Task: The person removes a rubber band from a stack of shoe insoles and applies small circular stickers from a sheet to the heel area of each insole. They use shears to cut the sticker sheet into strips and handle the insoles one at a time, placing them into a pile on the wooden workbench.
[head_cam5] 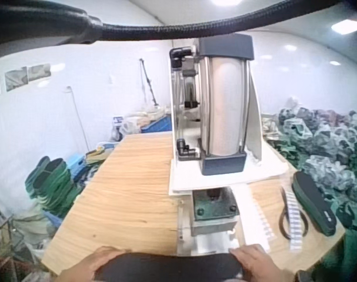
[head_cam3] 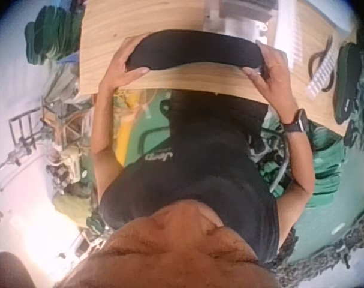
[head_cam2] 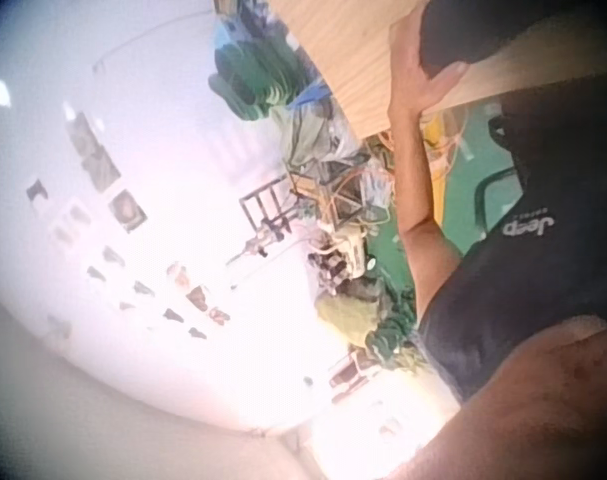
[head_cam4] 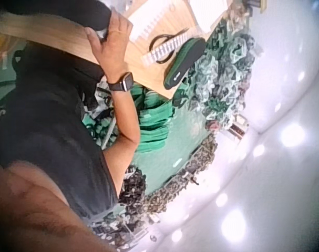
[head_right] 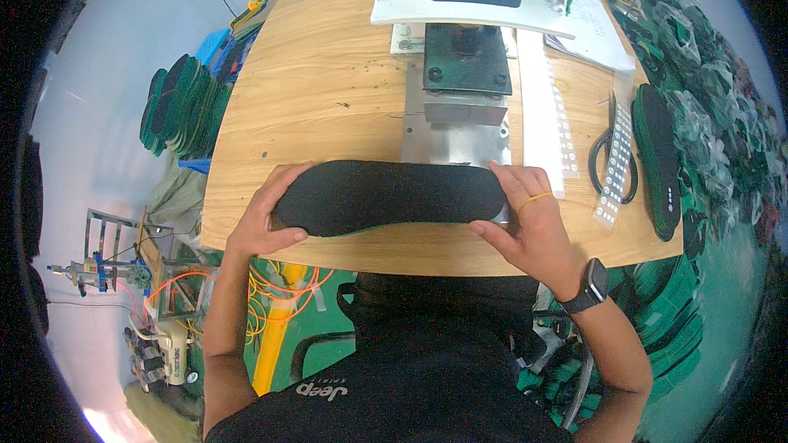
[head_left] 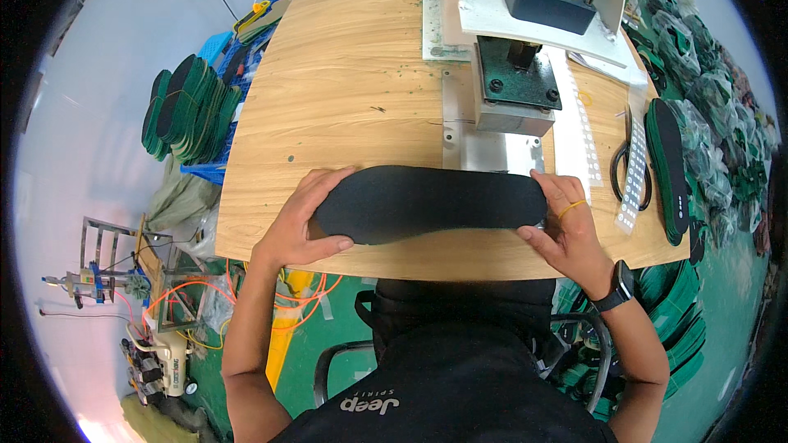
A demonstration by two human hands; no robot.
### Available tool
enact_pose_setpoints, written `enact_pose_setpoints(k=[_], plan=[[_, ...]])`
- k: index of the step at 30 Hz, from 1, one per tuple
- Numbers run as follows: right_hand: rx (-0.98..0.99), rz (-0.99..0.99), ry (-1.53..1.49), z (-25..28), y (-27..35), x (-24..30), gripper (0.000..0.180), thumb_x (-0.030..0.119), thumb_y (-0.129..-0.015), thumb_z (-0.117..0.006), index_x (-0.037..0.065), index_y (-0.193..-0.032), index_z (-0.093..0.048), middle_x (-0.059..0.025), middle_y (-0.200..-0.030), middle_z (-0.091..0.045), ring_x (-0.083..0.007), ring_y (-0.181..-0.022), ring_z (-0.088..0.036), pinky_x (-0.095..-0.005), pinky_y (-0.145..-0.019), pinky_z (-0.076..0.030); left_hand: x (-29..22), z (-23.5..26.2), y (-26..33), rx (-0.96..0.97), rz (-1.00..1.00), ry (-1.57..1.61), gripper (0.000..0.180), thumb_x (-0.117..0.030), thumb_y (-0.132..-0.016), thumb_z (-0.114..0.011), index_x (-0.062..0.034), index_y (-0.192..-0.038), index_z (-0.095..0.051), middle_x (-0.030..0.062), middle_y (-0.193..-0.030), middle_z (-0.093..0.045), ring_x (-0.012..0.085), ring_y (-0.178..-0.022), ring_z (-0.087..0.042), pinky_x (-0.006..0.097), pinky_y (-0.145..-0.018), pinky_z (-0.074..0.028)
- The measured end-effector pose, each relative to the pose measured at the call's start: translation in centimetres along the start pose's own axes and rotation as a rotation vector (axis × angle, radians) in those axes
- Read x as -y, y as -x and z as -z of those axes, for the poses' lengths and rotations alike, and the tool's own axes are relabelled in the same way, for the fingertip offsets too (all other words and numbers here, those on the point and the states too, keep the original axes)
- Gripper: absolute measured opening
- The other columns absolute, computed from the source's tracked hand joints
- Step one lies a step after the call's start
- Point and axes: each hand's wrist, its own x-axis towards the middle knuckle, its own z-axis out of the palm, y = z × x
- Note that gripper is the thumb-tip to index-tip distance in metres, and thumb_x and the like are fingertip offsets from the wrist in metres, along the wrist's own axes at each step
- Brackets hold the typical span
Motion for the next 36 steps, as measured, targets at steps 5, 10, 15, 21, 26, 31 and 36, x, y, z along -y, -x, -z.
enact_pose_setpoints(k=[5,10,15,21,26,31,36], plan=[[-0.034,-0.046,-0.071,-0.5,1.0,-0.6,0.07,0.012,-0.071,-0.08,-0.001,-0.133,-0.048,-0.0201,-0.114,-0.057,-0.037,-0.105,-0.052,-0.0415,-0.09,-0.045,-0.9,-0.7,0.2,-0.057,0.111,0.013,0.111,-0.026,-0.055,-0.088,-0.0048,-0.148,-0.03,0.0166,-0.132,-0.052,0.034,-0.122,-0.048,0.041,-0.107,-0.034],[0.057,0.012,0.06,0.3,-0.4,-0.5,0.072,0.012,-0.07,-0.081,-0.001,-0.132,-0.047,-0.0219,-0.109,-0.056,-0.0379,-0.104,-0.051,-0.0424,-0.089,-0.045,-0.6,-1.1,-0.7,-0.092,0.208,-0.016,0.124,-0.016,-0.05,-0.091,-0.01,-0.152,-0.021,0.0183,-0.134,-0.051,0.0323,-0.123,-0.05,0.039,-0.108,-0.036],[0.029,-0.122,0.014,0.0,-1.8,-1.0,0.071,0.013,-0.07,-0.079,0.0,-0.131,-0.048,-0.0207,-0.104,-0.057,-0.0389,-0.098,-0.052,-0.0415,-0.086,-0.045,0.8,-0.4,-2.1,-0.109,0.179,-0.01,0.122,-0.014,-0.051,-0.09,-0.012,-0.152,-0.021,0.018,-0.136,-0.05,0.0311,-0.121,-0.052,0.039,-0.106,-0.038],[-0.031,-0.213,-0.084,-1.3,-3.8,-2.7,0.054,0.016,-0.074,-0.077,-0.001,-0.118,-0.052,-0.0182,-0.089,-0.056,-0.032,-0.082,-0.054,-0.0411,-0.073,-0.046,2.1,0.6,-4.4,-0.126,0.176,0.048,0.121,-0.01,-0.049,-0.089,-0.0121,-0.152,-0.025,0.0168,-0.133,-0.053,0.0268,-0.12,-0.053,0.036,-0.105,-0.039],[-0.073,-0.302,-0.151,-1.6,-4.7,-2.9,0.05,0.013,-0.07,-0.078,-0.001,-0.112,-0.053,-0.0213,-0.094,-0.054,-0.0361,-0.088,-0.052,-0.0426,-0.077,-0.045,2.0,0.8,-5.8,-0.131,0.197,0.06,0.117,-0.011,-0.051,-0.09,-0.0166,-0.151,-0.028,0.0183,-0.133,-0.053,0.03,-0.123,-0.051,0.037,-0.108,-0.037],[-0.08,-0.341,-0.09,-1.9,-4.9,-3.0,0.048,0.011,-0.069,-0.077,-0.002,-0.108,-0.053,-0.0216,-0.09,-0.055,-0.0367,-0.086,-0.052,-0.0431,-0.074,-0.046,3.2,0.9,-6.0,-0.13,0.135,0.046,0.117,-0.015,-0.052,-0.09,-0.0163,-0.151,-0.029,0.0179,-0.138,-0.049,0.0298,-0.128,-0.046,0.038,-0.11,-0.035],[-0.077,-0.342,-0.124,-1.8,-5.1,-2.6,0.048,0.009,-0.07,-0.075,-0.002,-0.111,-0.053,-0.022,-0.089,-0.055,-0.0373,-0.086,-0.052,-0.0438,-0.074,-0.046,3.2,0.8,-6.0,-0.163,0.173,0.097,0.117,-0.009,-0.049,-0.088,-0.0123,-0.151,-0.029,0.0132,-0.138,-0.048,0.0251,-0.124,-0.05,0.035,-0.108,-0.035]])
